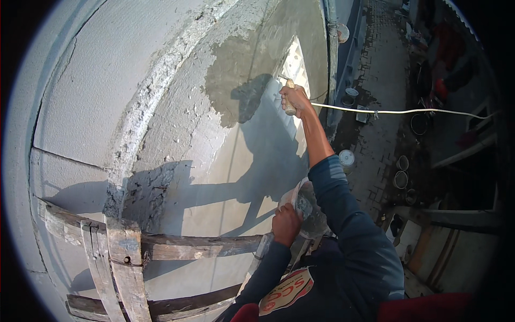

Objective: The person applies plaster to a wall using a trowel and a bucket. They scoop the plaster mixture from the bucket and spread it onto the wall surface in several layers.

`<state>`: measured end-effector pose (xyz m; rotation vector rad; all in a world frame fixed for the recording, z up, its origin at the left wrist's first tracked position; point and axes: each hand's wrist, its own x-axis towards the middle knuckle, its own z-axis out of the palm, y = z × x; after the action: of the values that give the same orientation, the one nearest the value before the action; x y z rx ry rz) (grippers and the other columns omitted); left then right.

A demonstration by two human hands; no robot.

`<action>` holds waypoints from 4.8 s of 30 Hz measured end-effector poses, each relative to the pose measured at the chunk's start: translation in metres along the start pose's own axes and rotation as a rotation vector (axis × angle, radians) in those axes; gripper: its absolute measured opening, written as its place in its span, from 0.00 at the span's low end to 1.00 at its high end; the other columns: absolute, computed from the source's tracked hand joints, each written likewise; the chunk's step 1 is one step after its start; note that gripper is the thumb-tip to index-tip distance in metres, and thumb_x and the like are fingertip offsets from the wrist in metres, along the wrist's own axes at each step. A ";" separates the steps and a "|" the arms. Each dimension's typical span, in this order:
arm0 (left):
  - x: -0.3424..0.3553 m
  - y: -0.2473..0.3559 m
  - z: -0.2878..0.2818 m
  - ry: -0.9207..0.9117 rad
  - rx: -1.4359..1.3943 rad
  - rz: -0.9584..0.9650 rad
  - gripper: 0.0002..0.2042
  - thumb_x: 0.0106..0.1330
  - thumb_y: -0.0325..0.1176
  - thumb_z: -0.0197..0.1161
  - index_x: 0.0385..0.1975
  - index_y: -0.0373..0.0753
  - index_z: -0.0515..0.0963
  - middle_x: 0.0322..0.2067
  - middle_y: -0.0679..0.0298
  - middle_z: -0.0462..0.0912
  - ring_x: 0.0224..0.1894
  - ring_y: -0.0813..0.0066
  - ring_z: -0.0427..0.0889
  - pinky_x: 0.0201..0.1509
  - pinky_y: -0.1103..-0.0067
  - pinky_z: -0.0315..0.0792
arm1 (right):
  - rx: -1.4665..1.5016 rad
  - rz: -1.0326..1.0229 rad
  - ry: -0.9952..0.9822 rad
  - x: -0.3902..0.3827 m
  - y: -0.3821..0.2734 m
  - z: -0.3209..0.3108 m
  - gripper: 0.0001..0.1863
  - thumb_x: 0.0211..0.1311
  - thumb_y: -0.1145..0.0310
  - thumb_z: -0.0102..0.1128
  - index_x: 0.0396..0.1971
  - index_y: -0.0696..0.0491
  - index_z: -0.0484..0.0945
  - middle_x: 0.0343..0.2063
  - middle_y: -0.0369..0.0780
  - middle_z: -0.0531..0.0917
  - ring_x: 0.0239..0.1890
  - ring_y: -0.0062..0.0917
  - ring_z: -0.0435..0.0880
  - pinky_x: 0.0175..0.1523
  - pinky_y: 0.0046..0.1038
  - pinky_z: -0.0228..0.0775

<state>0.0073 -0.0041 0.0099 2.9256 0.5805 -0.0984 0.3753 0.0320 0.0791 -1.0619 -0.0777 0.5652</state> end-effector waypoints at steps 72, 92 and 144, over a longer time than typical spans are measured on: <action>-0.001 -0.008 0.008 0.024 -0.022 -0.032 0.20 0.55 0.47 0.69 0.31 0.35 0.74 0.29 0.54 0.80 0.32 0.55 0.84 0.32 0.66 0.80 | -0.149 0.012 -0.080 0.084 -0.045 0.012 0.06 0.60 0.75 0.56 0.27 0.54 0.69 0.17 0.35 0.70 0.14 0.21 0.69 0.18 0.23 0.66; -0.002 -0.010 0.002 0.026 -0.022 -0.038 0.21 0.54 0.46 0.70 0.31 0.34 0.73 0.28 0.54 0.80 0.32 0.56 0.84 0.32 0.67 0.80 | 0.027 -0.057 -0.127 0.073 -0.077 -0.015 0.05 0.58 0.76 0.56 0.26 0.54 0.70 0.17 0.36 0.72 0.14 0.22 0.71 0.17 0.25 0.68; -0.002 -0.009 0.005 0.039 -0.031 -0.034 0.20 0.55 0.45 0.70 0.32 0.32 0.75 0.31 0.51 0.81 0.35 0.53 0.85 0.36 0.66 0.80 | 0.026 0.081 -0.134 -0.068 0.032 0.053 0.06 0.57 0.73 0.59 0.29 0.52 0.70 0.19 0.34 0.72 0.16 0.18 0.71 0.18 0.23 0.67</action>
<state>0.0018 0.0025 0.0044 2.8941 0.6315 -0.0363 0.2864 0.0539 0.0928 -1.0043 -0.1447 0.7088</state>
